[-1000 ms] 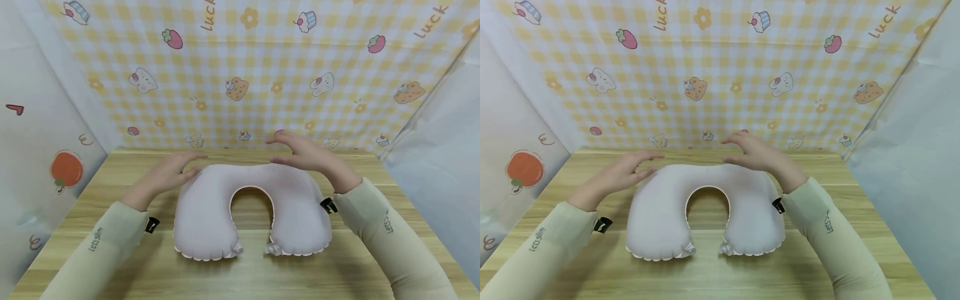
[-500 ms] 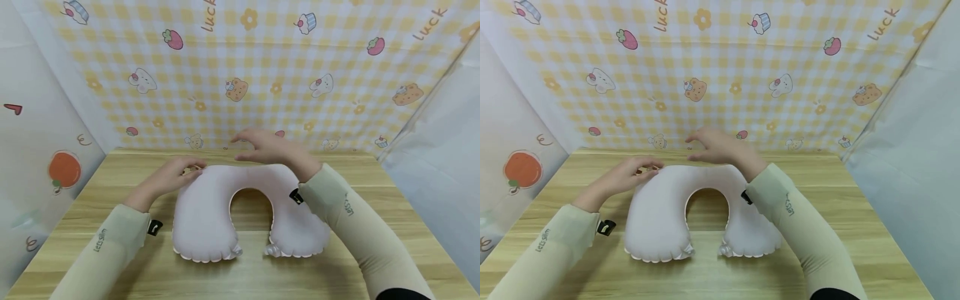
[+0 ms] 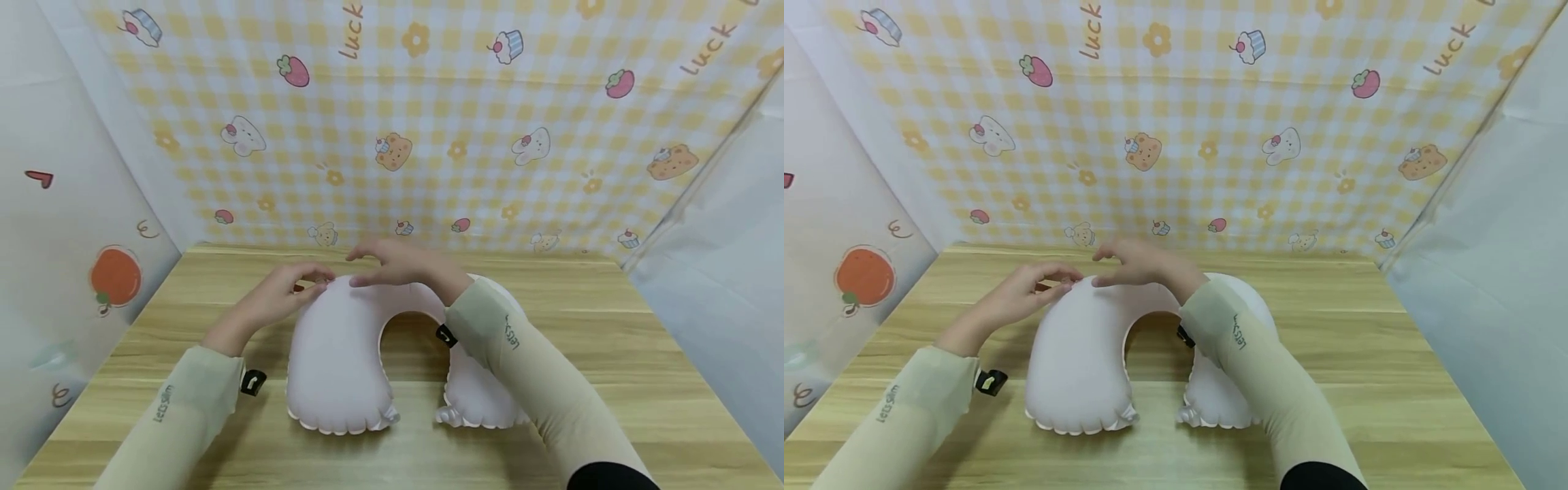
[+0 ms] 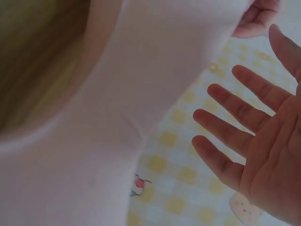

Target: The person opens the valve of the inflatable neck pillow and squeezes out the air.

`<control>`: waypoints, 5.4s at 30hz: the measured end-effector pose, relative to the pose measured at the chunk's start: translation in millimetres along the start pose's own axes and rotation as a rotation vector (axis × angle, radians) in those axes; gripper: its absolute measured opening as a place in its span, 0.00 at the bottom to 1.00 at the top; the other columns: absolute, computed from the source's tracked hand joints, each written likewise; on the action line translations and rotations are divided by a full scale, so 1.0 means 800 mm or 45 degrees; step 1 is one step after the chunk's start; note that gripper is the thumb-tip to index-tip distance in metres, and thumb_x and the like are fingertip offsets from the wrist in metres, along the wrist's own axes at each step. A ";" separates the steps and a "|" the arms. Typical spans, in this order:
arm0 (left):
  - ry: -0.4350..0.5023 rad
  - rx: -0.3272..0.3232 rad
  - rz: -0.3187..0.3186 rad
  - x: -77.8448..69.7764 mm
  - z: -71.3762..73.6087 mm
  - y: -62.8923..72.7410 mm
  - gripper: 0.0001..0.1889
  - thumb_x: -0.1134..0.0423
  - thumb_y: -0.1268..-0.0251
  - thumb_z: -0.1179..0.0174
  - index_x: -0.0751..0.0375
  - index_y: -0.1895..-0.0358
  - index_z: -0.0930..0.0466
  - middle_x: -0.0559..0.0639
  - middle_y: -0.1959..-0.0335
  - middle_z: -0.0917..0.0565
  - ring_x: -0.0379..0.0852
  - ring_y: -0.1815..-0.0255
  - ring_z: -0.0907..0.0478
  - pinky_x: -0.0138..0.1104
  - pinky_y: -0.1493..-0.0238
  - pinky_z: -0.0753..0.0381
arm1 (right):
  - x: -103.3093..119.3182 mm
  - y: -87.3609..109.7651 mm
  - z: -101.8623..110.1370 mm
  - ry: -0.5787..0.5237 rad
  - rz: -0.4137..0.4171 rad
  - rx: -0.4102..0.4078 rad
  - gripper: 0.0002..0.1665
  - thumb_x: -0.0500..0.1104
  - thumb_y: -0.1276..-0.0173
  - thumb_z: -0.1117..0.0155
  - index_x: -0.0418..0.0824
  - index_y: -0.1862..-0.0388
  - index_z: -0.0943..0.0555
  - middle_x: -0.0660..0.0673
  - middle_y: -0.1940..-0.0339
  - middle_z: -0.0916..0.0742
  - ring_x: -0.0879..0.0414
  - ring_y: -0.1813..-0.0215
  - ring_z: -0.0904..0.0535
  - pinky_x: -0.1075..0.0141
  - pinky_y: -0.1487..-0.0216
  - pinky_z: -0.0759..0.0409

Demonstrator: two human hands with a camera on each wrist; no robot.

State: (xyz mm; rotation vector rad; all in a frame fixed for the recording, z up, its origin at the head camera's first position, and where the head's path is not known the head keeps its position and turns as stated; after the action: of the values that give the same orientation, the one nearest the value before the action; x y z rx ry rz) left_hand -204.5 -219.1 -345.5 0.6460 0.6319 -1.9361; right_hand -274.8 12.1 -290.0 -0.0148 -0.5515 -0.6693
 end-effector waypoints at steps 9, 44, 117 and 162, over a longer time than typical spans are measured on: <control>0.101 -0.048 0.011 0.006 -0.007 0.004 0.14 0.71 0.26 0.46 0.60 0.43 0.20 0.58 0.42 0.17 0.59 0.39 0.22 0.55 0.44 0.19 | -0.016 -0.011 -0.027 -0.223 -0.007 0.036 0.33 0.55 0.31 0.34 0.47 0.30 0.27 0.46 0.25 0.27 0.50 0.23 0.37 0.52 0.23 0.37; 0.119 -0.311 0.072 0.007 -0.025 0.028 0.11 0.69 0.28 0.44 0.60 0.47 0.18 0.57 0.51 0.12 0.54 0.51 0.14 0.32 0.55 0.17 | -0.016 -0.014 -0.052 -0.339 0.038 0.088 0.34 0.53 0.31 0.34 0.50 0.28 0.28 0.47 0.26 0.27 0.50 0.22 0.37 0.52 0.22 0.39; 0.238 -0.180 0.209 0.011 -0.018 0.033 0.14 0.57 0.32 0.36 0.56 0.47 0.20 0.53 0.45 0.15 0.57 0.37 0.22 0.57 0.39 0.24 | -0.020 -0.020 -0.063 -0.317 0.119 0.119 0.34 0.51 0.30 0.35 0.46 0.27 0.29 0.46 0.27 0.24 0.53 0.24 0.33 0.55 0.22 0.38; 0.177 -0.074 0.210 0.019 -0.027 0.033 0.16 0.56 0.34 0.34 0.54 0.46 0.22 0.52 0.44 0.16 0.60 0.35 0.24 0.62 0.40 0.26 | -0.030 -0.026 -0.088 -0.336 0.068 0.124 0.35 0.53 0.30 0.34 0.48 0.27 0.29 0.46 0.28 0.23 0.51 0.26 0.31 0.54 0.24 0.35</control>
State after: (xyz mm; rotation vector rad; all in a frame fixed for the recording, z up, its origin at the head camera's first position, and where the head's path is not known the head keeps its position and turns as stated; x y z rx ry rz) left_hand -182.8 -225.0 -375.4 0.7770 0.6965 -1.7246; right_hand -268.9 -3.4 -365.0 -0.0265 -0.8346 -0.5912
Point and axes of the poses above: each hand's wrist, its own y-axis away from the middle knuckle, its own z-axis out of the back of the hand, x = y × z, the point moved 1 cm from there along -y, towards the middle knuckle
